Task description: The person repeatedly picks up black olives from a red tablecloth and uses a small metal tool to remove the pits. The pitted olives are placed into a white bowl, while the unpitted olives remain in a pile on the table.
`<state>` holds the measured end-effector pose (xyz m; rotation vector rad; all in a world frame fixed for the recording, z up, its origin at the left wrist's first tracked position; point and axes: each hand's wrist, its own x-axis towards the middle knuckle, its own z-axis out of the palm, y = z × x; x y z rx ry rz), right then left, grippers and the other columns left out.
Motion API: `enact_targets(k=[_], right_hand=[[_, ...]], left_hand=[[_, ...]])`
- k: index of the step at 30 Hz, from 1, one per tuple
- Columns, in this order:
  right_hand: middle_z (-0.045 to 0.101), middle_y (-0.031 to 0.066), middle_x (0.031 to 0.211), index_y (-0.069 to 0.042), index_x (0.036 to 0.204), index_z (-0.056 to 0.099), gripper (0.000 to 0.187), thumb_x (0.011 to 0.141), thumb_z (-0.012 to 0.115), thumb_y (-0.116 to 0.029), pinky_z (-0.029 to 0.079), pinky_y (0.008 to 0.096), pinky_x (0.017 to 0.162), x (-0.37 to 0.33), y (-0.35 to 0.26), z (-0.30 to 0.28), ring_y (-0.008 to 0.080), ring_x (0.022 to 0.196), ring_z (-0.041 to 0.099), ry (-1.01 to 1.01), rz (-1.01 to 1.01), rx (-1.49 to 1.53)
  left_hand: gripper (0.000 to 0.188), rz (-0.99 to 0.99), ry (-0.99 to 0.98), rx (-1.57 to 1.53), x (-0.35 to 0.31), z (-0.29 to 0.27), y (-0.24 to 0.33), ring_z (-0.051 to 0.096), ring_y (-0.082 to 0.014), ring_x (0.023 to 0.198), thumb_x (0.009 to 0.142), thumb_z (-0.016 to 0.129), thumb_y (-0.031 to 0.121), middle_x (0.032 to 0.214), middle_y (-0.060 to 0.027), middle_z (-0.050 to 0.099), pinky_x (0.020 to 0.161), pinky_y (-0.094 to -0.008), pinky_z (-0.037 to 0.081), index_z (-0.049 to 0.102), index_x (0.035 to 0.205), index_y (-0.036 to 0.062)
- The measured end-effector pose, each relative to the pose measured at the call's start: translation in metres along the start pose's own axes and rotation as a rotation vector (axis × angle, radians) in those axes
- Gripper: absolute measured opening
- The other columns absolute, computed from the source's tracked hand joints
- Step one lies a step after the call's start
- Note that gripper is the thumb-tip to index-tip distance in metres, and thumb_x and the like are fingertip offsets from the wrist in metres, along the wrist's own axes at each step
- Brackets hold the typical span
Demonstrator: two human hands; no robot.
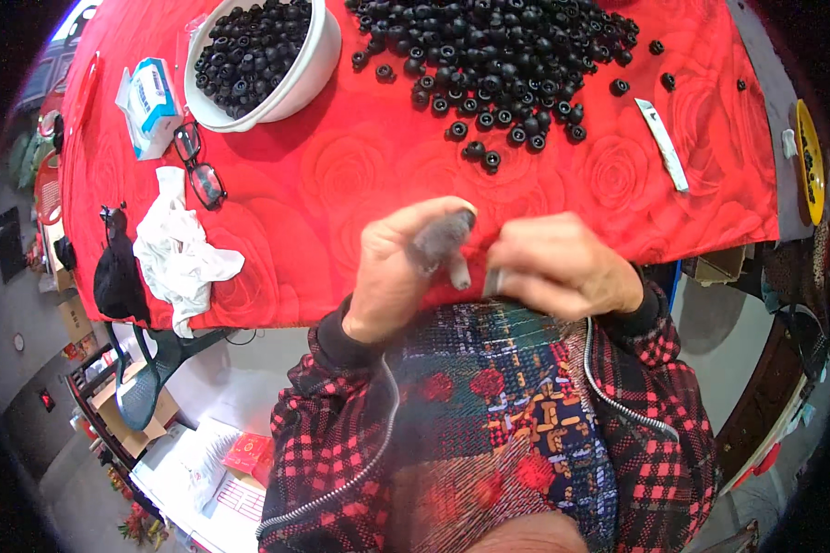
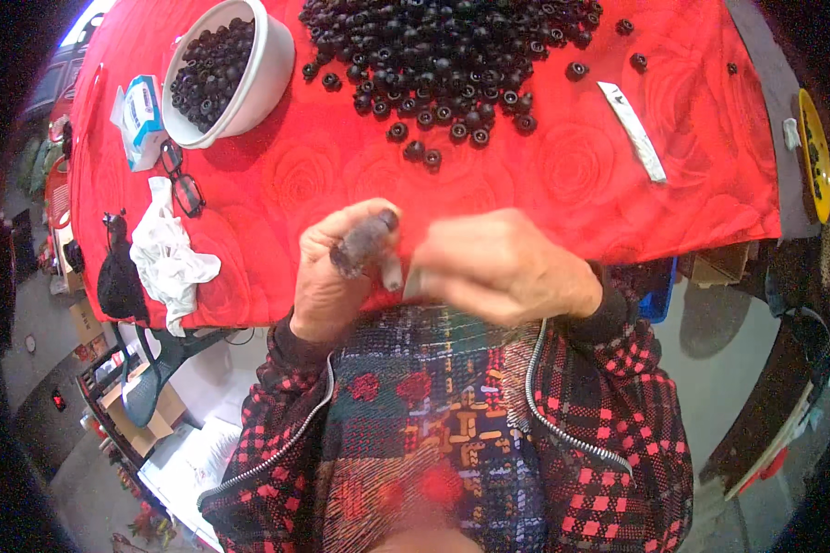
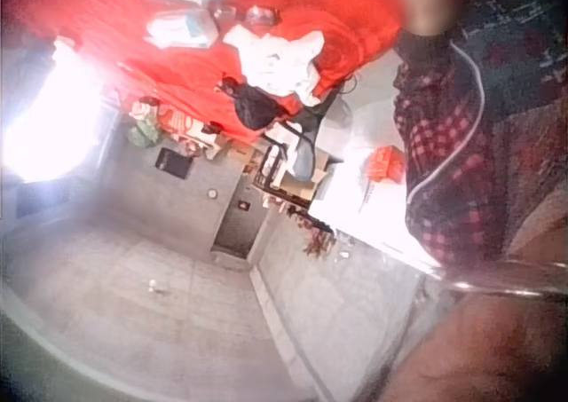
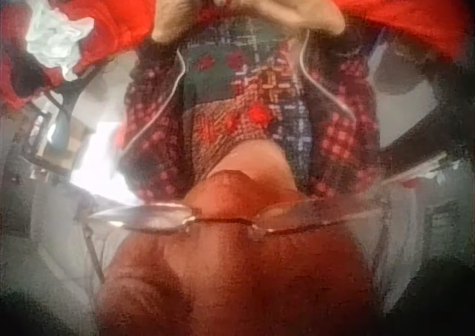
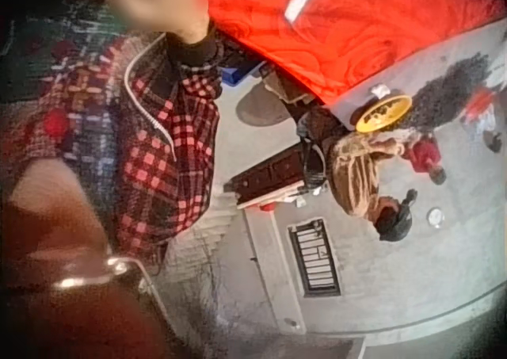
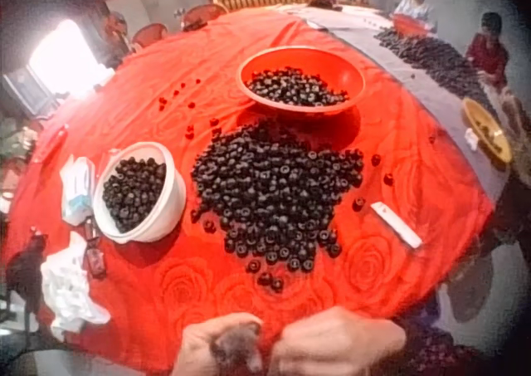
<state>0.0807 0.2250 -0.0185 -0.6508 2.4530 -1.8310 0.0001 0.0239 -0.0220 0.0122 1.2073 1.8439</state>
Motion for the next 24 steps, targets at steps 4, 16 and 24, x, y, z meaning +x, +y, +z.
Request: enact_targets(k=[4,16,24], right_hand=[[0.053,0.0108,0.075,0.003,0.097,0.057,0.012,0.086,0.056,-0.003,0.041,0.0337,0.059,0.004,-0.001,-0.006,0.0240,0.066,0.053,0.276,0.115,-0.087],[0.053,0.0124,0.080,0.002,0.100,0.056,0.015,0.087,0.056,-0.007,0.042,0.0341,0.061,0.013,0.005,0.004,0.0256,0.070,0.055,0.237,0.103,-0.088],[0.053,0.0121,0.078,0.003,0.099,0.057,0.016,0.087,0.057,-0.007,0.042,0.0342,0.061,0.011,0.005,-0.001,0.0254,0.069,0.055,0.176,0.101,-0.062]], left_hand=[[0.022,0.014,-0.050,-0.086,0.002,-0.005,-0.006,0.060,-0.0119,0.066,0.092,0.057,0.008,0.086,-0.0056,0.063,0.056,-0.0246,0.051,0.062,0.110,-0.0033],[0.023,-0.001,-0.086,-0.065,-0.002,-0.004,-0.006,0.061,-0.0138,0.063,0.093,0.055,0.009,0.087,-0.0064,0.064,0.055,-0.0259,0.051,0.061,0.113,-0.0024],[0.023,-0.035,-0.098,-0.038,-0.004,-0.006,-0.004,0.061,-0.0145,0.062,0.093,0.056,0.009,0.087,-0.0071,0.064,0.054,-0.0262,0.051,0.062,0.113,-0.0016]])
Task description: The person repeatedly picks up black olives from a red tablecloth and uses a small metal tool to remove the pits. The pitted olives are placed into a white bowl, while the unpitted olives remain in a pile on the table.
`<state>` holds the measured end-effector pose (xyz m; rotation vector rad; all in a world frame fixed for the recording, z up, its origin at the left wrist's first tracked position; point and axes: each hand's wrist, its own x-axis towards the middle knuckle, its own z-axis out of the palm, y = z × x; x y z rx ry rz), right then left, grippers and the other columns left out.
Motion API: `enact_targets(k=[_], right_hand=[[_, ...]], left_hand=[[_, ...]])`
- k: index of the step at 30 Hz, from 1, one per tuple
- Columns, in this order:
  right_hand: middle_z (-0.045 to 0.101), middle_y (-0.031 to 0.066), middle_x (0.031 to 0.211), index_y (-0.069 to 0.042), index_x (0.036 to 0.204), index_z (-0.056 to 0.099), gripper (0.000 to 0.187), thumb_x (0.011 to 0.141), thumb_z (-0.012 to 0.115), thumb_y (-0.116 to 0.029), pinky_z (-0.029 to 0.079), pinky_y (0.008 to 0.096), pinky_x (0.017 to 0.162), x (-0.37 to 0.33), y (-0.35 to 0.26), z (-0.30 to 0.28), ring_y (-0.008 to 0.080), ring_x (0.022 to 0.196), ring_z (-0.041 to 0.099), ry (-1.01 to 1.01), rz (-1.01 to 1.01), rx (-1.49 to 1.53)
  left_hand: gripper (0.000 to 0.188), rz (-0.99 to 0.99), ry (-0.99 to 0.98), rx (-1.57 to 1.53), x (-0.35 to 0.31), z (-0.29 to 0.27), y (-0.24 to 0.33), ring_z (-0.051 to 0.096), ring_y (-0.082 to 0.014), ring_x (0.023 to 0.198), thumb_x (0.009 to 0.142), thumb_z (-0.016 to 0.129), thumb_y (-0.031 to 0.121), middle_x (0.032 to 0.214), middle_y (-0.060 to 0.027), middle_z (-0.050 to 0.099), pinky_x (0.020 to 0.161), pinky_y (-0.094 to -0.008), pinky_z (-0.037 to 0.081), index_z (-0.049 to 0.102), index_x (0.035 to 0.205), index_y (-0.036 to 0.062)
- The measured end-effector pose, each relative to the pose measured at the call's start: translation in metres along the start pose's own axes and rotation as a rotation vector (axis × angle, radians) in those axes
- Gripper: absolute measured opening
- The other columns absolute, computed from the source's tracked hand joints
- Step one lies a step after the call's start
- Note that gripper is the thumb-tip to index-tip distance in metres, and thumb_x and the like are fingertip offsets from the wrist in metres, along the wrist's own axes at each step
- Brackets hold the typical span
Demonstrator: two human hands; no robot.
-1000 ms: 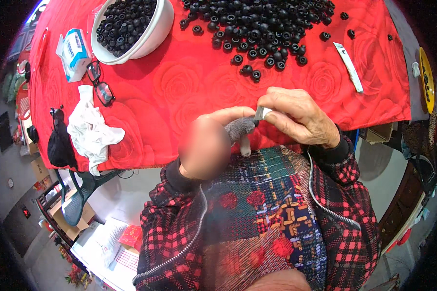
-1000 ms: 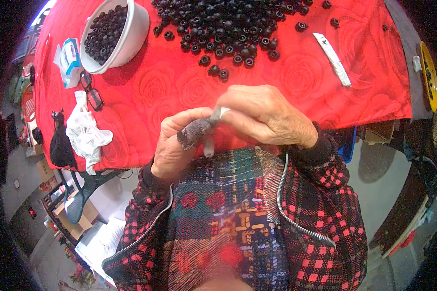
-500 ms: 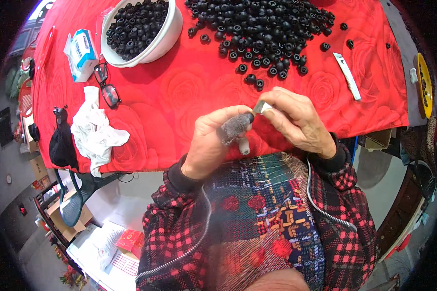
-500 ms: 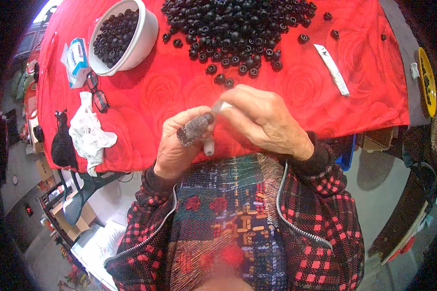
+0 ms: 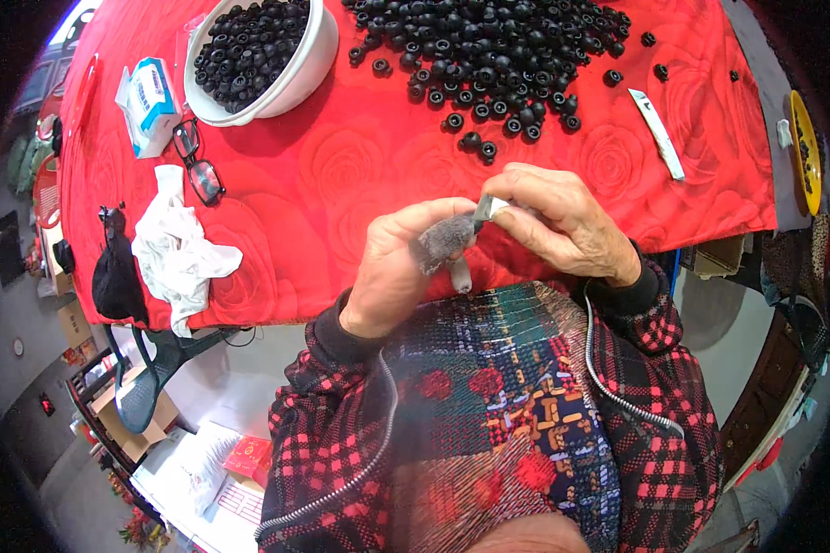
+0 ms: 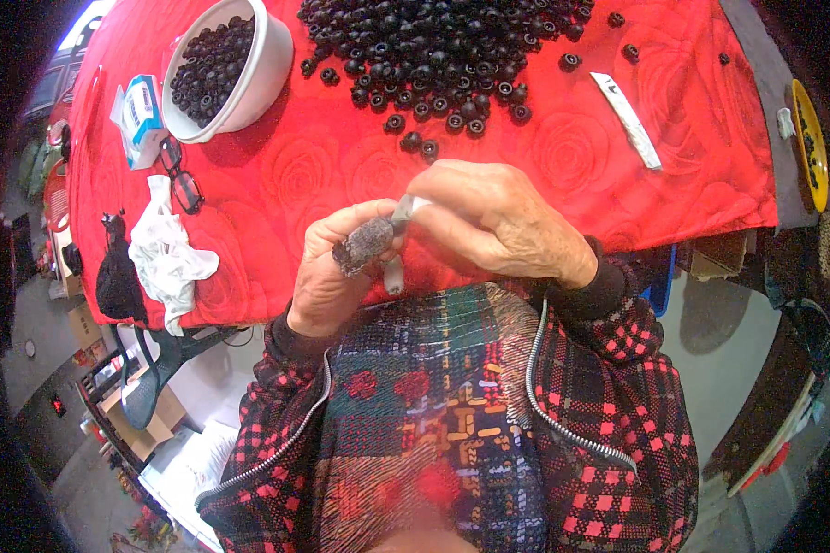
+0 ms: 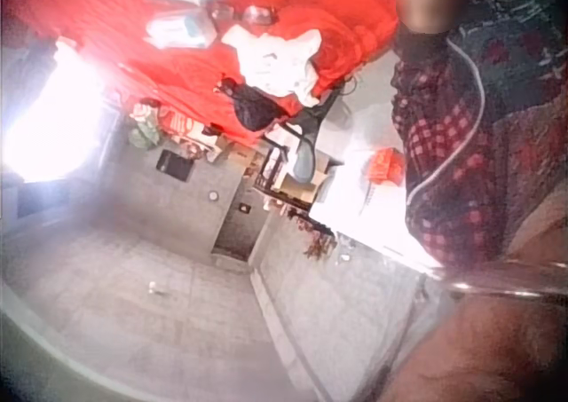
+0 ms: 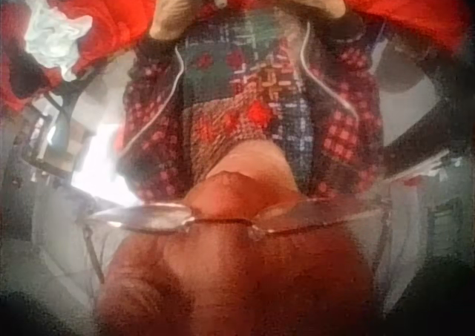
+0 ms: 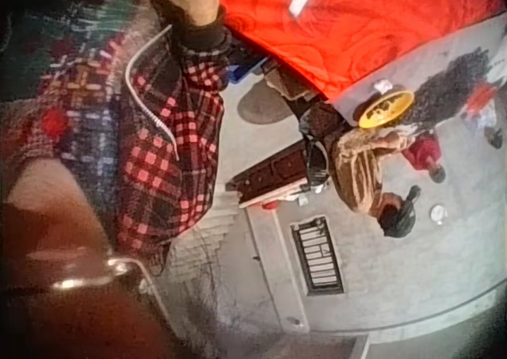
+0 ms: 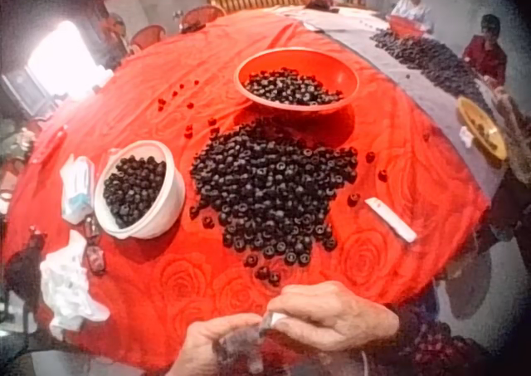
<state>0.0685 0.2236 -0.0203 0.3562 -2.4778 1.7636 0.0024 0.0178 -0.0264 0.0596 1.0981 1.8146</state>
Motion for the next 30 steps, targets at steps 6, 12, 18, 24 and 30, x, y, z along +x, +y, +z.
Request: enact_targets(k=[6,12,18,24,30], right_hand=[[0.054,0.0112,0.079,0.002,0.098,0.057,0.015,0.087,0.057,-0.008,0.042,0.0334,0.061,-0.0012,0.0039,0.0004,0.0243,0.070,0.055,0.035,0.015,0.031],[0.054,0.0111,0.079,0.002,0.098,0.057,0.015,0.087,0.056,-0.008,0.042,0.0333,0.061,0.0001,0.0056,0.0009,0.0244,0.070,0.055,0.055,0.011,0.003],[0.054,0.0113,0.078,0.002,0.098,0.058,0.015,0.087,0.057,-0.009,0.042,0.0340,0.061,0.0014,0.0035,0.0002,0.0249,0.069,0.055,0.047,-0.003,-0.005],[0.054,0.0116,0.079,0.002,0.098,0.058,0.014,0.087,0.057,-0.006,0.042,0.0342,0.061,0.0016,0.0024,-0.0002,0.0253,0.070,0.056,0.031,-0.004,0.016],[0.058,0.0143,0.082,0.000,0.096,0.059,0.014,0.086,0.057,-0.009,0.046,0.0374,0.064,0.0018,-0.0001,0.0001,0.0314,0.075,0.059,0.055,0.033,-0.010]], left_hand=[[0.023,0.004,0.002,0.049,0.0025,0.0004,0.0023,0.061,-0.0136,0.062,0.093,0.055,0.008,0.088,-0.0068,0.065,0.053,-0.0255,0.050,0.062,0.112,-0.0014],[0.023,0.000,0.020,0.079,0.0036,0.0010,0.0024,0.061,-0.0134,0.061,0.092,0.056,0.008,0.087,-0.0063,0.064,0.053,-0.0251,0.050,0.062,0.112,-0.0014],[0.023,-0.006,0.014,0.080,0.0024,0.0007,0.0038,0.061,-0.0138,0.062,0.092,0.056,0.008,0.087,-0.0070,0.065,0.053,-0.0258,0.051,0.062,0.112,-0.0015],[0.023,0.011,0.010,0.032,0.0019,0.0009,0.0041,0.061,-0.0138,0.062,0.092,0.057,0.008,0.087,-0.0072,0.066,0.053,-0.0257,0.051,0.062,0.112,-0.0015],[0.022,0.011,0.013,0.039,0.0030,-0.0001,0.0022,0.061,-0.0137,0.062,0.092,0.056,0.007,0.088,-0.0069,0.065,0.053,-0.0254,0.050,0.062,0.111,-0.0015]])
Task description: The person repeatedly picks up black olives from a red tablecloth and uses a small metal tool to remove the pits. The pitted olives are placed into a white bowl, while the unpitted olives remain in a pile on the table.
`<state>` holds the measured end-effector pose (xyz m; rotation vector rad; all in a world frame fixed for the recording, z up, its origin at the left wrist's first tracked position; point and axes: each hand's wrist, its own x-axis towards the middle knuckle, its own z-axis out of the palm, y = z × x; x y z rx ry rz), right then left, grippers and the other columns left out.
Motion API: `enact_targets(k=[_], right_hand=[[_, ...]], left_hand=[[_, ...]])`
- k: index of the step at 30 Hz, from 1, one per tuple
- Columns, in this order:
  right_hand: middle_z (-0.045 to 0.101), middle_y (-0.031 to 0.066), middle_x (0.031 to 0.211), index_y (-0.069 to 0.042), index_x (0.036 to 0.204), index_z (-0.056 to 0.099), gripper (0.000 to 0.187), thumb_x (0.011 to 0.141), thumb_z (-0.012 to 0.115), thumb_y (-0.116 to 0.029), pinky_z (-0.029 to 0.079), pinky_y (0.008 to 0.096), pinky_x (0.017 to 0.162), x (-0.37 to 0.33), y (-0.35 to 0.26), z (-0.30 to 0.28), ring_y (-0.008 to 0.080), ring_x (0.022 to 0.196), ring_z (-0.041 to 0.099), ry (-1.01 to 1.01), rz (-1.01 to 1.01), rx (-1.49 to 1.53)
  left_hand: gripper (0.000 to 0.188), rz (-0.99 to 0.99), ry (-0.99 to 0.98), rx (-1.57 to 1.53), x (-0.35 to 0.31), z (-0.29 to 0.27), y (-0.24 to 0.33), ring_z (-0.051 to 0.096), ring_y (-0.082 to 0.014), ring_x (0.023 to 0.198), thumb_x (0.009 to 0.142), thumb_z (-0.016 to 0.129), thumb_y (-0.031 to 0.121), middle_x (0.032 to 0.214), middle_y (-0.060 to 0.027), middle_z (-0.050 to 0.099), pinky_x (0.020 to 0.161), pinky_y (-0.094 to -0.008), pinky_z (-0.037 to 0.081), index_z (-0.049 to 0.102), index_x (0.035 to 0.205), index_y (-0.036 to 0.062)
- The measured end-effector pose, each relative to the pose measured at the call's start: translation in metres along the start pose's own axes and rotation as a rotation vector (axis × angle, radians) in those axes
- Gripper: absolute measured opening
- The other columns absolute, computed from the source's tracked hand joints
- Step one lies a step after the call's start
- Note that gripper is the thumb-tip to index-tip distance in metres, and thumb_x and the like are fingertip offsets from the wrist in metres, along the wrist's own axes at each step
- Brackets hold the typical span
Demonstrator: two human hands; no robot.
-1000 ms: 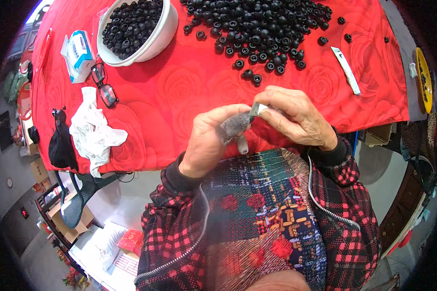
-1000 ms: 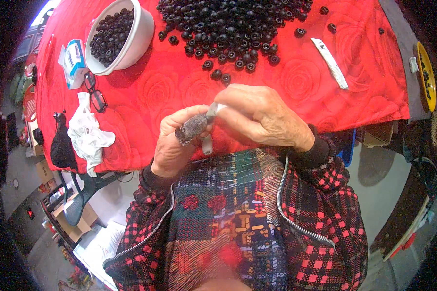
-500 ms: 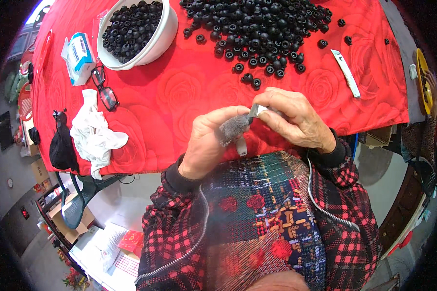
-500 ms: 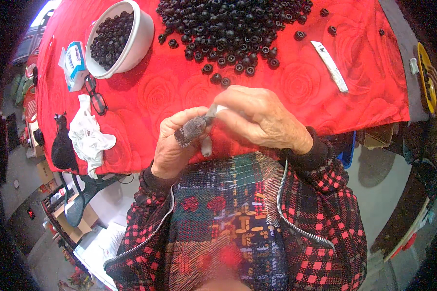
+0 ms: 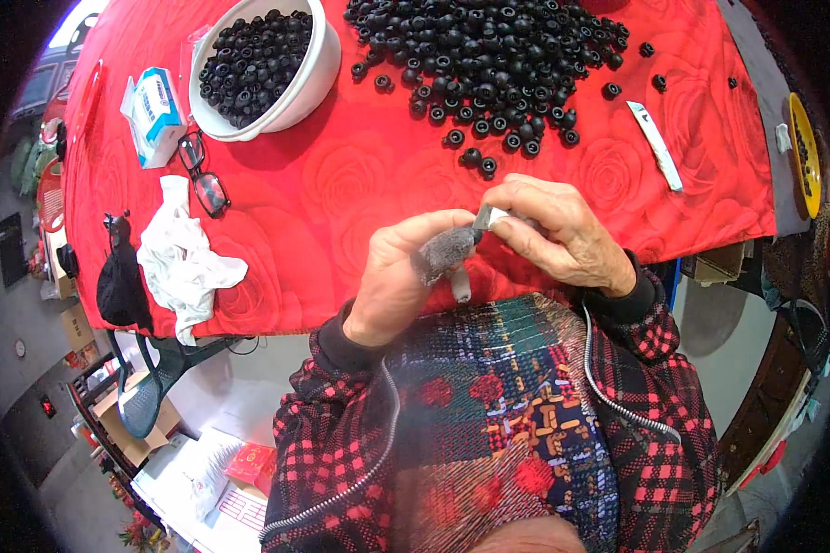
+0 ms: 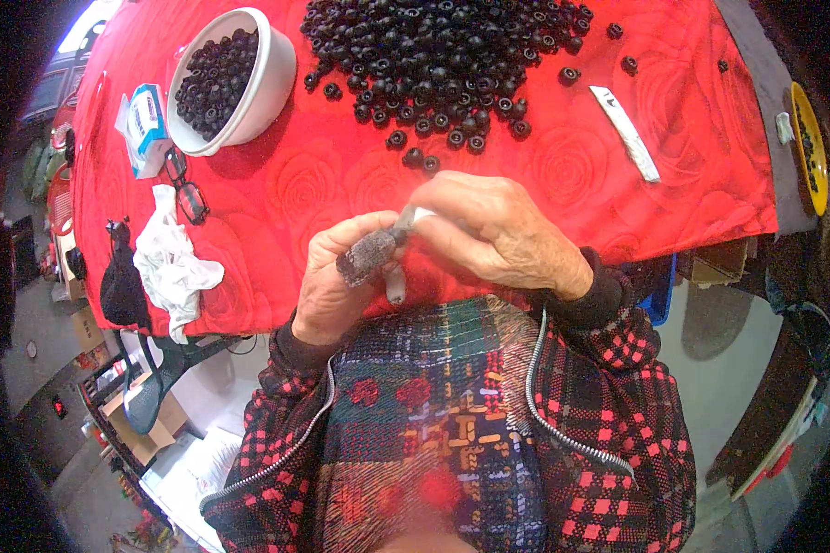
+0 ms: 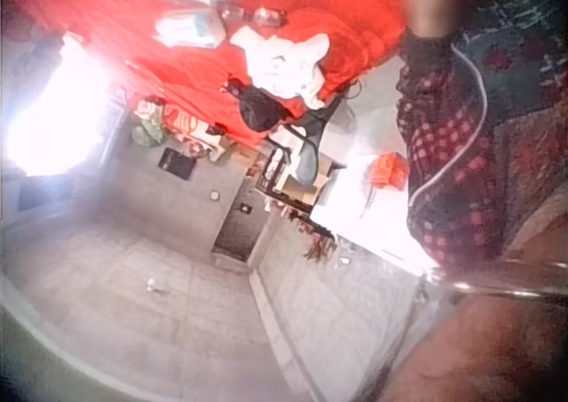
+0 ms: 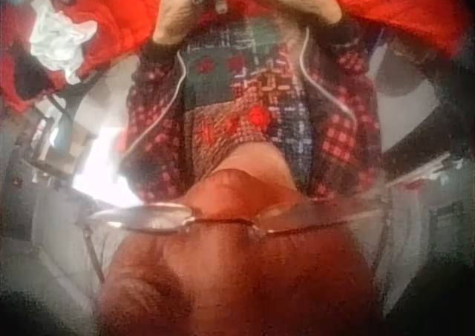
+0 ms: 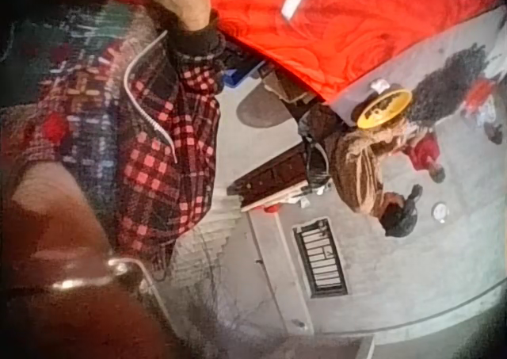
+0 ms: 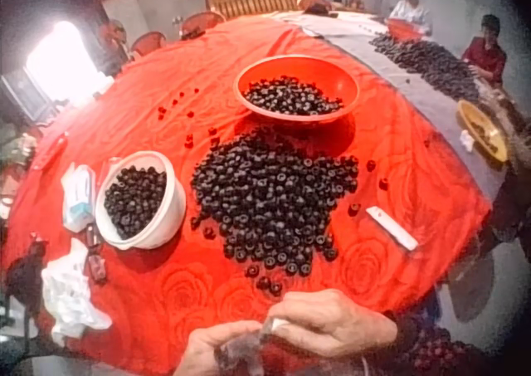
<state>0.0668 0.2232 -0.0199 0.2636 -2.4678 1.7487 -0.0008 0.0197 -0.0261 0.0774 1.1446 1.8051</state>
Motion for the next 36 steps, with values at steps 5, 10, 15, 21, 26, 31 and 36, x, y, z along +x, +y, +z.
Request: enact_targets(k=[5,10,15,21,26,31,36], right_hand=[[0.058,0.0141,0.081,0.000,0.096,0.059,0.014,0.086,0.057,-0.009,0.046,0.0372,0.063,-0.001,0.003,0.000,0.0312,0.075,0.059,-0.007,0.001,0.010],[0.056,0.0137,0.078,-0.001,0.095,0.059,0.013,0.085,0.059,-0.008,0.044,0.0374,0.061,-0.001,0.005,-0.003,0.0304,0.070,0.057,-0.089,-0.033,0.021],[0.054,0.0133,0.075,-0.002,0.093,0.059,0.013,0.083,0.060,-0.009,0.043,0.0374,0.058,-0.006,-0.006,-0.004,0.0301,0.067,0.056,-0.264,0.007,0.126],[0.056,0.0071,0.077,-0.001,0.096,0.060,0.021,0.079,0.069,-0.011,0.043,0.0285,0.058,-0.006,-0.017,-0.004,0.0142,0.066,0.055,0.106,0.184,0.112],[0.057,0.0065,0.077,-0.001,0.096,0.060,0.021,0.080,0.069,-0.009,0.044,0.0273,0.059,-0.006,-0.024,0.010,0.0112,0.068,0.055,0.149,0.185,0.225],[0.056,0.0055,0.075,-0.001,0.096,0.060,0.019,0.081,0.069,-0.008,0.044,0.0262,0.061,-0.004,-0.035,0.019,0.0092,0.069,0.055,0.167,0.221,0.302],[0.057,0.0060,0.073,-0.002,0.092,0.061,0.018,0.079,0.070,-0.009,0.045,0.0274,0.059,-0.003,-0.039,0.025,0.0111,0.067,0.057,0.186,0.223,0.244]], left_hand=[[0.022,-0.017,0.001,0.003,0.000,0.001,0.001,0.061,-0.0135,0.061,0.092,0.056,0.007,0.087,-0.0067,0.065,0.053,-0.0251,0.050,0.062,0.111,-0.0016],[0.022,-0.041,-0.013,-0.026,0.001,0.000,0.000,0.060,-0.0134,0.061,0.092,0.056,0.008,0.087,-0.0062,0.065,0.054,-0.0251,0.050,0.062,0.112,-0.0014],[0.023,0.063,0.075,-0.072,0.006,0.000,0.000,0.058,-0.0124,0.064,0.090,0.060,0.009,0.087,-0.0067,0.064,0.054,-0.0270,0.052,0.063,0.108,-0.0027],[0.020,0.178,0.061,0.070,-0.001,0.006,0.005,0.064,-0.0142,0.077,0.086,0.062,-0.001,0.092,-0.0082,0.066,0.059,-0.0245,0.054,0.065,0.106,-0.0014],[0.022,0.223,0.086,0.154,-0.008,0.010,0.006,0.065,-0.0153,0.081,0.085,0.061,-0.005,0.096,-0.0088,0.066,0.063,-0.0236,0.054,0.066,0.106,-0.0006],[0.023,0.564,0.106,0.566,-0.009,0.006,0.000,0.066,-0.0173,0.081,0.082,0.063,-0.005,0.097,-0.0098,0.066,0.066,-0.0254,0.054,0.065,0.105,-0.0011],[0.021,0.744,0.120,0.763,-0.009,0.010,-0.001,0.065,-0.0185,0.082,0.083,0.062,-0.003,0.090,-0.0104,0.066,0.069,-0.0275,0.053,0.064,0.104,-0.0014]])
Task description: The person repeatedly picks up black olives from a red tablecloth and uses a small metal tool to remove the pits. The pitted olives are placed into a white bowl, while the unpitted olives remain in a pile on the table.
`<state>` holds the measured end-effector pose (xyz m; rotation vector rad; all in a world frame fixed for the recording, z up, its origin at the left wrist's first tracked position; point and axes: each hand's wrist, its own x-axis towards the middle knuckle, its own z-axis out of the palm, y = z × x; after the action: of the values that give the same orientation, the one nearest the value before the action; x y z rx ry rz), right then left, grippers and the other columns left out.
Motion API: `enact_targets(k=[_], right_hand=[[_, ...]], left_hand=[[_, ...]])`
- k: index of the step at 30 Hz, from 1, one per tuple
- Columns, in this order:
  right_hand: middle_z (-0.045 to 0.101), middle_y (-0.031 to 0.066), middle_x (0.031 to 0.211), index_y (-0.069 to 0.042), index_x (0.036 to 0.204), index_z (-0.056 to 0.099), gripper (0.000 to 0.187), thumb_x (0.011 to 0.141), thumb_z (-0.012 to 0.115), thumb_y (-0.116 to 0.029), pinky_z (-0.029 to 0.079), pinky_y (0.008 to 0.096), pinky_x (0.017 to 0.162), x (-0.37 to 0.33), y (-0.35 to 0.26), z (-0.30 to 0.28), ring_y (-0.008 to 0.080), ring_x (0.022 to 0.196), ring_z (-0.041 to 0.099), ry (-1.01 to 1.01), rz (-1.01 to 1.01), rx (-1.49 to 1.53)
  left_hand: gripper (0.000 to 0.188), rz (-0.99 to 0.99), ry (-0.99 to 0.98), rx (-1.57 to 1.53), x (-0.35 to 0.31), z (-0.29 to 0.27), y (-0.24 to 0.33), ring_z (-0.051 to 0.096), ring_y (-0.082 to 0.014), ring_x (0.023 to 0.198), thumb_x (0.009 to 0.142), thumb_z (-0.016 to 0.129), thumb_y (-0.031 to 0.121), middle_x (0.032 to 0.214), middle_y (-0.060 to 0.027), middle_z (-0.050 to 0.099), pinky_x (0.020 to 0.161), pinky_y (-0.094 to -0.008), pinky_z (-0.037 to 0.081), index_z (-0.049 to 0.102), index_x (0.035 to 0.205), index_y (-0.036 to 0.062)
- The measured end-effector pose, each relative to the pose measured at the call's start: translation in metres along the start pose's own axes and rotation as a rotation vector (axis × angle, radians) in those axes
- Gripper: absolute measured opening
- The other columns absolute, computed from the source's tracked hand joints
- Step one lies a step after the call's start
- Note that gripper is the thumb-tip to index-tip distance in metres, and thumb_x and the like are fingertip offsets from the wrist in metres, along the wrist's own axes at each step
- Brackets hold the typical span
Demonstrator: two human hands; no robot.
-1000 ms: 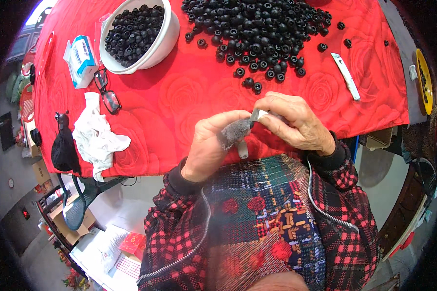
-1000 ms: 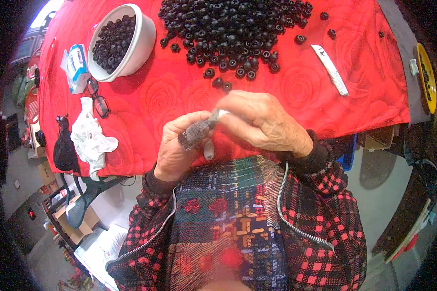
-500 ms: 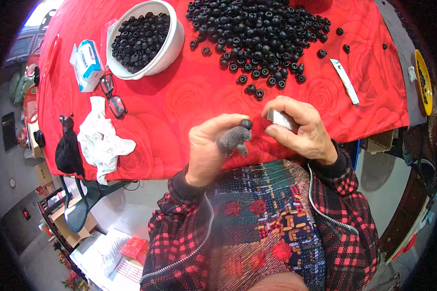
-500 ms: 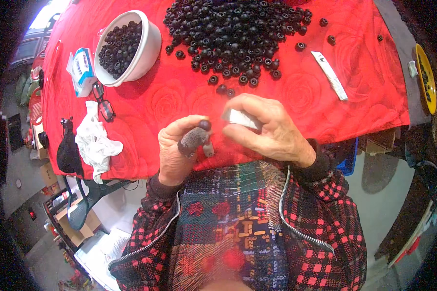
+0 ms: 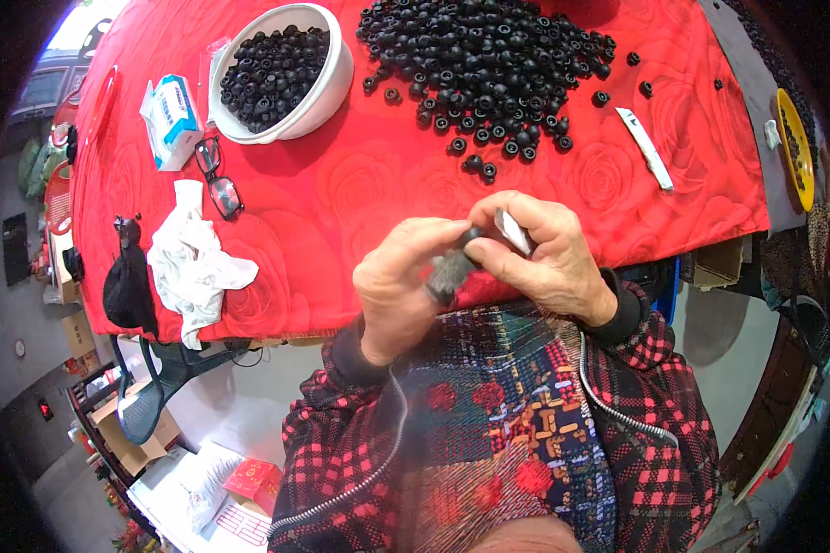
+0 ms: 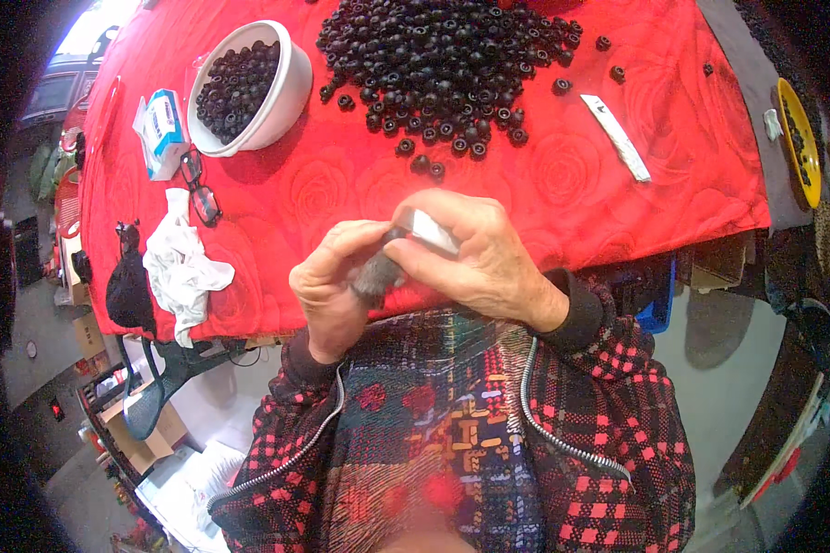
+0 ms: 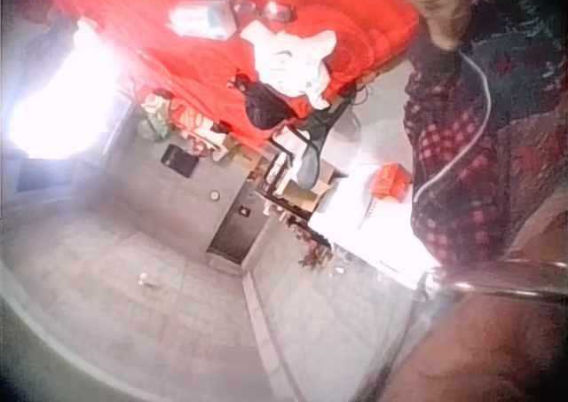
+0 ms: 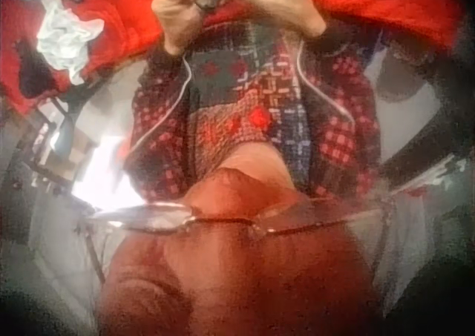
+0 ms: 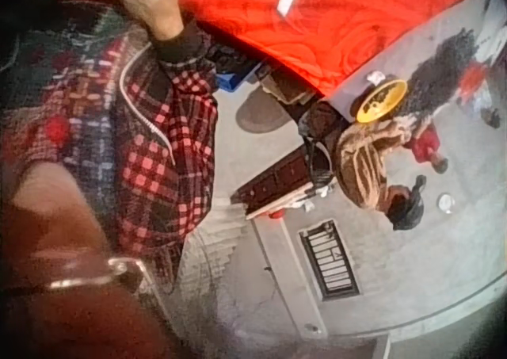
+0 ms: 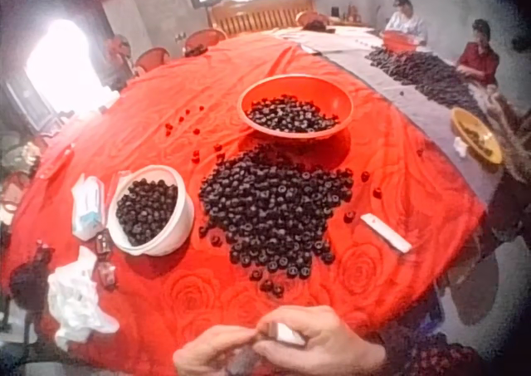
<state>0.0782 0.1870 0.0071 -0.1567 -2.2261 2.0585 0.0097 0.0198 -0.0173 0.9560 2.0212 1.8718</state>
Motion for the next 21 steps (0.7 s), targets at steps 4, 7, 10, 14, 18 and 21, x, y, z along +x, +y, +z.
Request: enact_targets(k=[4,7,10,14,18,21], right_hand=[[0.056,0.0044,0.071,-0.002,0.092,0.062,0.020,0.073,0.070,-0.004,0.041,0.0277,0.054,0.002,0.012,-0.005,0.0149,0.060,0.054,-0.046,-0.339,-0.160],[0.055,0.0074,0.069,-0.002,0.091,0.062,0.025,0.068,0.071,-0.004,0.042,0.0311,0.050,0.005,0.012,-0.011,0.0215,0.058,0.055,-0.153,-0.506,-0.184],[0.056,0.0095,0.072,-0.004,0.092,0.060,0.031,0.064,0.071,-0.006,0.046,0.0369,0.055,0.004,0.012,-0.021,0.0291,0.064,0.059,-0.281,-0.494,-0.237],[0.056,0.0100,0.073,-0.004,0.095,0.060,0.032,0.065,0.070,-0.004,0.046,0.0372,0.055,0.008,0.012,-0.026,0.0293,0.065,0.059,-0.361,-0.471,-0.188],[0.055,0.0074,0.065,-0.003,0.093,0.065,0.030,0.065,0.074,-0.004,0.042,0.0334,0.050,0.007,0.017,-0.025,0.0238,0.056,0.056,-0.305,-0.490,-0.189],[0.060,0.0080,0.069,-0.002,0.095,0.065,0.030,0.066,0.074,-0.001,0.043,0.0328,0.051,0.007,0.013,-0.022,0.0223,0.057,0.057,-0.225,-0.439,-0.180]], left_hand=[[0.016,-0.594,-0.015,-0.766,-0.006,-0.006,0.007,0.062,-0.0153,0.065,0.089,0.056,0.002,0.083,-0.0103,0.065,0.058,-0.0262,0.051,0.061,0.104,-0.0037],[0.014,-0.931,-0.199,-0.962,0.001,-0.013,0.009,0.060,-0.0136,0.057,0.090,0.057,0.006,0.079,-0.0080,0.064,0.052,-0.0246,0.049,0.061,0.101,-0.0033],[0.014,-1.020,-0.412,-0.910,0.006,-0.014,0.009,0.058,-0.0122,0.055,0.090,0.057,0.009,0.073,-0.0057,0.061,0.046,-0.0232,0.046,0.062,0.097,-0.0022],[0.015,-1.053,-0.473,-0.983,0.005,-0.013,0.000,0.058,-0.0118,0.055,0.091,0.056,0.010,0.072,-0.0051,0.061,0.045,-0.0230,0.045,0.062,0.097,-0.0023],[0.017,-1.013,-0.473,-0.908,0.007,-0.010,-0.003,0.058,-0.0112,0.054,0.088,0.059,0.011,0.075,-0.0058,0.062,0.044,-0.0224,0.045,0.063,0.097,-0.0020],[0.022,-0.932,-0.354,-0.863,0.003,-0.006,-0.001,0.058,-0.0111,0.054,0.084,0.065,0.014,0.082,-0.0083,0.066,0.043,-0.0230,0.045,0.064,0.100,-0.0006]])
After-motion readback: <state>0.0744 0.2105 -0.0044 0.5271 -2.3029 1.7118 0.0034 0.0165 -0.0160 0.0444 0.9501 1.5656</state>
